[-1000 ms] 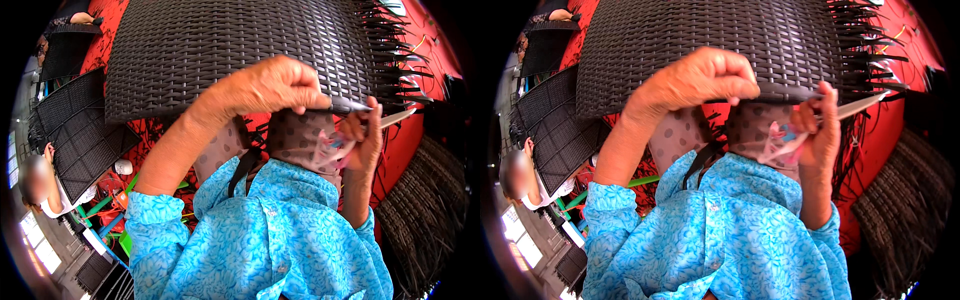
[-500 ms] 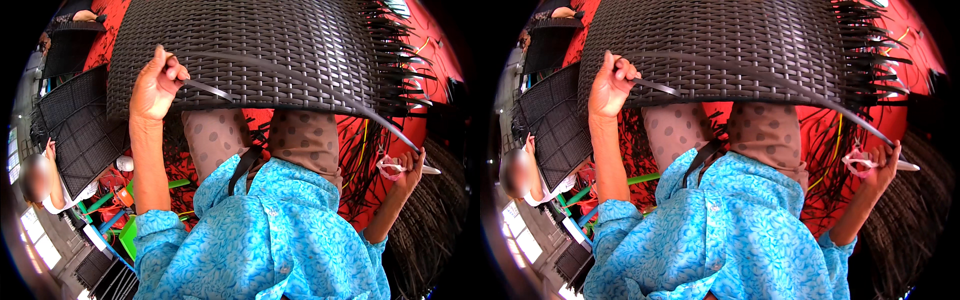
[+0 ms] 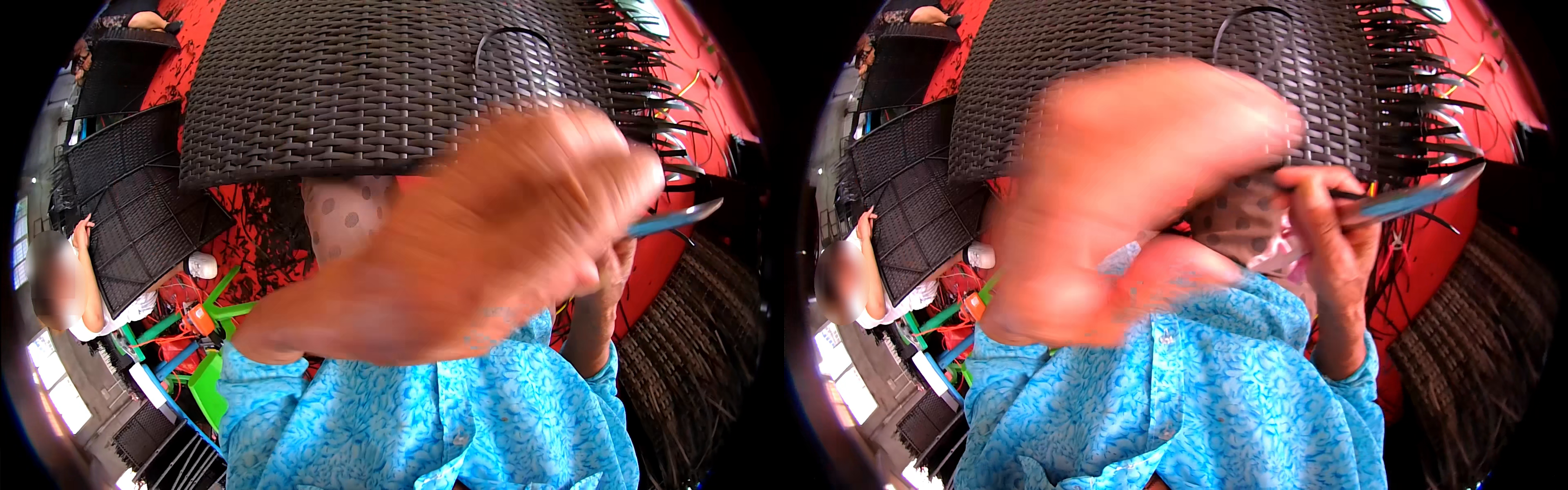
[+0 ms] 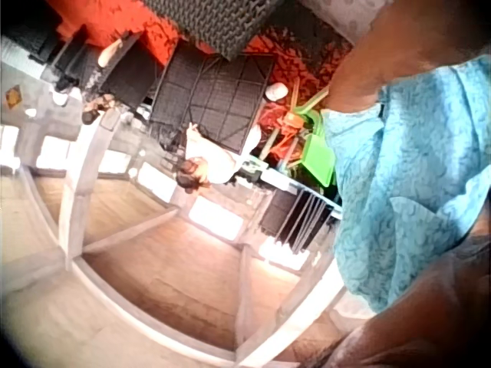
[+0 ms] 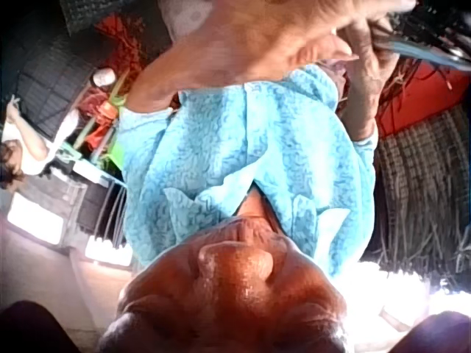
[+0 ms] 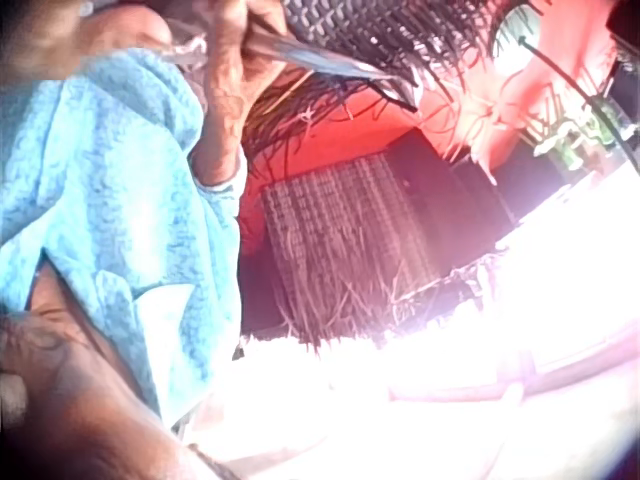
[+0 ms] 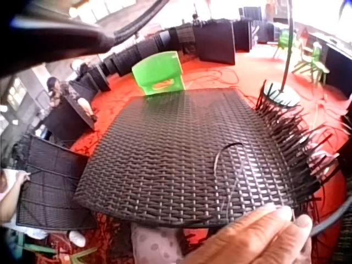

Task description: The person weaves and tucks plastic wicker strips into the edge of a woven panel, cuts excess strips using shears, and then lifts and sets the panel onto a stack.

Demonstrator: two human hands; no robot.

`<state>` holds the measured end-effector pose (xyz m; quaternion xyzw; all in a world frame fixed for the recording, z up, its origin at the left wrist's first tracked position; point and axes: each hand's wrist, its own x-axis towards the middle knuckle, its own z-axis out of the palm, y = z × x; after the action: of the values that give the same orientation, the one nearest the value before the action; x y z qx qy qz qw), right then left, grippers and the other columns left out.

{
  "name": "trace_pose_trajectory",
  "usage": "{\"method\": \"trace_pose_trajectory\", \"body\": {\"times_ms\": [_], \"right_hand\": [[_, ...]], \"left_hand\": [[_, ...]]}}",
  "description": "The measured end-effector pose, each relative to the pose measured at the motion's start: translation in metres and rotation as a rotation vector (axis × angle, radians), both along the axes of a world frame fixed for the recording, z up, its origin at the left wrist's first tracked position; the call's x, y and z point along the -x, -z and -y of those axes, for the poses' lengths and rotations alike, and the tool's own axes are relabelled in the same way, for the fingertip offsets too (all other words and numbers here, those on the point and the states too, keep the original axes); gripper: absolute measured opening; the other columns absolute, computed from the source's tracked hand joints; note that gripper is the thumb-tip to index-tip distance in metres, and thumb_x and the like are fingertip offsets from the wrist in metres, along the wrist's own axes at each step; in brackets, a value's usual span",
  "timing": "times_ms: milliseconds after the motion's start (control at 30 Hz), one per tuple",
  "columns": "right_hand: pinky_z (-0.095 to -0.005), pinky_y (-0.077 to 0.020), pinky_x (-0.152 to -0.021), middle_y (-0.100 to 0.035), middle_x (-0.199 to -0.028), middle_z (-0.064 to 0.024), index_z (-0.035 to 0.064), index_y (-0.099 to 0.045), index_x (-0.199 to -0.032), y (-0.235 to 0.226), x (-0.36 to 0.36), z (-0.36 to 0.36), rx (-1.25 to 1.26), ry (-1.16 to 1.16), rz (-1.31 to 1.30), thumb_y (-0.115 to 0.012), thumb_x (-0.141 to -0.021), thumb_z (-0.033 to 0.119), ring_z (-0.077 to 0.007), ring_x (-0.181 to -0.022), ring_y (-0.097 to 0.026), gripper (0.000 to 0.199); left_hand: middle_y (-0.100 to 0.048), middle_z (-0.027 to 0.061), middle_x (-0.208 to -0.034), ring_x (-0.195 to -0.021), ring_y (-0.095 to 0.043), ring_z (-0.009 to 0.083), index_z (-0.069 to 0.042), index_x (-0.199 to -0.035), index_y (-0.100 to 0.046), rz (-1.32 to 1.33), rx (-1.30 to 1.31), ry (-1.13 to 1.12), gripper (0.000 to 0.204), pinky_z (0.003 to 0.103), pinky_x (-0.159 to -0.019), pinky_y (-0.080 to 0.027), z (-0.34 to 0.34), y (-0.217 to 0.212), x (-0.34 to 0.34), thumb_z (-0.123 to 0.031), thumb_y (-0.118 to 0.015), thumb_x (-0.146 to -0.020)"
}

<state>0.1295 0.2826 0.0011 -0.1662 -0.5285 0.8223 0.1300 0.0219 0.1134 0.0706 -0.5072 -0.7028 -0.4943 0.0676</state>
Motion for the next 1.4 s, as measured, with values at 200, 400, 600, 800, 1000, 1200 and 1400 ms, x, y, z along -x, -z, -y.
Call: {"method": "trace_pose_trajectory", "body": {"times_ms": [200, 400, 600, 800, 1000, 1200, 1400], "right_hand": [[-0.0225, -0.047, -0.065, -0.065, -0.084, -0.0095, -0.0053, -0.062, -0.095, -0.015, -0.001, 0.002, -0.092, -0.253, -0.242, -0.059, -0.089, 0.009, -0.0117, -0.074, -0.059, 0.016], [-0.0187, -0.0398, -0.063, -0.057, -0.091, -0.0023, 0.0025, -0.048, -0.112, -0.003, -0.006, -0.008, -0.094, -0.408, 0.252, -0.055, -0.092, 0.016, -0.0055, -0.073, -0.048, 0.025], [-0.0212, -0.0428, -0.059, -0.057, -0.086, -0.0004, 0.0042, -0.05, -0.11, 0.024, -0.016, -0.011, -0.364, -0.515, 0.339, -0.046, -0.095, 0.011, -0.0058, -0.066, -0.049, 0.017], [-0.037, -0.0458, -0.055, -0.059, -0.079, -0.0091, 0.0155, -0.054, -0.124, 0.032, -0.001, -0.003, -1.274, -0.546, 0.153, -0.056, -0.082, 0.007, -0.027, -0.064, -0.057, 0.043], [-0.039, -0.044, -0.066, -0.053, -0.08, -0.005, 0.0186, -0.061, -0.115, 0.016, 0.024, -0.001, -1.597, -0.555, -0.024, -0.059, -0.077, 0.011, -0.0244, -0.074, -0.052, 0.039], [-0.0381, -0.0455, -0.066, -0.052, -0.08, -0.0059, 0.0172, -0.062, -0.111, -0.001, 0.04, 0.004, -1.662, -0.685, -0.034, -0.06, -0.07, 0.01, -0.0254, -0.075, -0.053, 0.041], [-0.0401, -0.0468, -0.065, -0.051, -0.074, -0.0085, 0.0151, -0.064, -0.109, -0.011, 0.045, 0.009, -1.675, -0.695, 0.048, -0.059, -0.074, 0.009, -0.028, -0.073, -0.055, 0.035]], "left_hand": [[-0.063, 0.0115, -0.089, -0.088, -0.063, 0.0252, 0.003, -0.12, -0.049, 0.344, 0.095, 0.049, 0.055, 0.038, -0.079, -0.05, -0.016, 0.031, -0.024, -0.018, -0.07, -0.074], [-0.067, 0.0062, -0.09, -0.075, -0.061, 0.0129, -0.004, -0.096, -0.065, 0.254, 0.523, -0.285, 0.015, 0.027, -0.067, -0.049, 0.07, 0.026, 0.03, -0.013, -0.057, -0.087], [-0.061, 0.0045, -0.074, -0.058, -0.051, 0.0078, 0.0, -0.101, -0.064, -0.091, -0.448, -1.446, 0.022, 0.017, -0.046, -0.033, 0.333, -0.078, 0.129, -0.014, -0.057, -0.087], [-0.064, 0.0071, -0.083, -0.07, -0.06, 0.0139, -0.003, -0.1, -0.067, -0.199, -0.153, -1.732, 0.025, 0.024, -0.062, -0.051, 0.435, -0.052, 0.097, -0.023, -0.058, -0.088], [-0.066, 0.0046, -0.091, -0.083, -0.059, 0.0112, -0.001, -0.102, -0.066, -0.293, 0.385, -1.396, 0.03, 0.023, -0.077, -0.046, 0.304, 0.026, 0.08, -0.025, -0.067, -0.085], [-0.059, -0.0015, -0.085, -0.074, -0.05, 0.0043, 0.0, -0.098, -0.061, 0.423, 0.099, -0.826, 0.016, 0.016, -0.072, -0.041, 0.163, 0.045, 0.045, -0.006, -0.067, -0.083], [-0.062, 0.0128, -0.1, -0.088, -0.06, 0.027, -0.006, -0.099, -0.065, 0.101, 0.261, -0.114, 0.025, 0.034, -0.076, -0.048, 0.073, 0.037, 0.013, -0.007, -0.066, -0.074]]}}
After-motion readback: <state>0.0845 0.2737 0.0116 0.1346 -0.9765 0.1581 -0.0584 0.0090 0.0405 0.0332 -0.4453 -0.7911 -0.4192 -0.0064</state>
